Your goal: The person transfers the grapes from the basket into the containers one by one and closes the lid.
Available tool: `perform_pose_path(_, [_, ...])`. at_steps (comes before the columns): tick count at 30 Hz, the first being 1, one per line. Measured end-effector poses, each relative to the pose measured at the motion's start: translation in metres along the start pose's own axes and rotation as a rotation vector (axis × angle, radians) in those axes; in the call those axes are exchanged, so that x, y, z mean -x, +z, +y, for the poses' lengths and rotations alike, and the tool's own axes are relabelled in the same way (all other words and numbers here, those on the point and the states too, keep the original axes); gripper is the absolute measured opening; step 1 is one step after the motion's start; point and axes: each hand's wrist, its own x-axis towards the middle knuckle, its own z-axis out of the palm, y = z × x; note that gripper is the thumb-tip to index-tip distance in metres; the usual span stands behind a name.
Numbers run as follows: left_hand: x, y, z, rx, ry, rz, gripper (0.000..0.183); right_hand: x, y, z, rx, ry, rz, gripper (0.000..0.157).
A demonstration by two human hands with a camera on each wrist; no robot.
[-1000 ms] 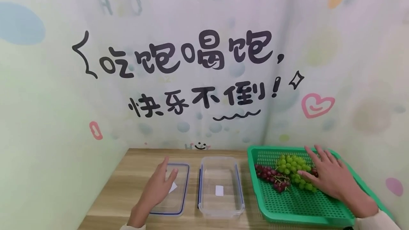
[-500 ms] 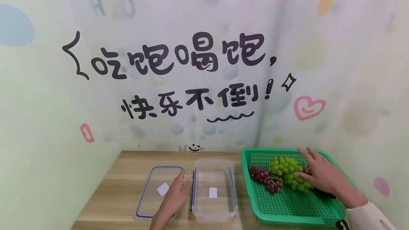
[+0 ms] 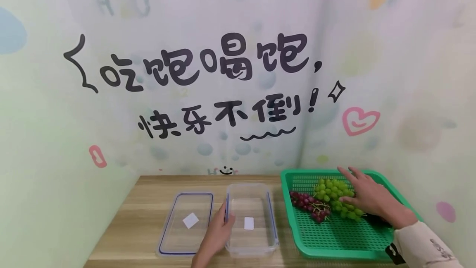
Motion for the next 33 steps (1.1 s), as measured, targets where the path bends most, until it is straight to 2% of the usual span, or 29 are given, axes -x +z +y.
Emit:
perform_pose_path(6, [0.001, 0.009, 0.003, -0.035, -0.039, 0.064, 0.063, -0.007, 0.004, -0.002, -0.024, 0.004, -0.05, 0.09])
perform_pose_path(12, [0.0, 0.014, -0.001, -0.033, -0.024, 0.083, 0.052, -0.012, 0.011, 0.001, -0.035, 0.009, -0.087, 0.091])
perform_pose_path(19, [0.001, 0.012, -0.002, -0.01, -0.077, 0.07, 0.048, -0.023, 0.023, 0.006, -0.056, 0.0, -0.124, 0.085])
perform_pose_path(28, [-0.004, 0.012, -0.001, -0.004, -0.067, 0.032, 0.049, -0.033, 0.028, 0.012, -0.08, 0.012, -0.163, 0.08])
perform_pose_path(33, [-0.002, 0.012, -0.001, -0.017, -0.093, 0.021, 0.05, -0.035, 0.037, 0.015, -0.133, 0.007, -0.2, 0.079])
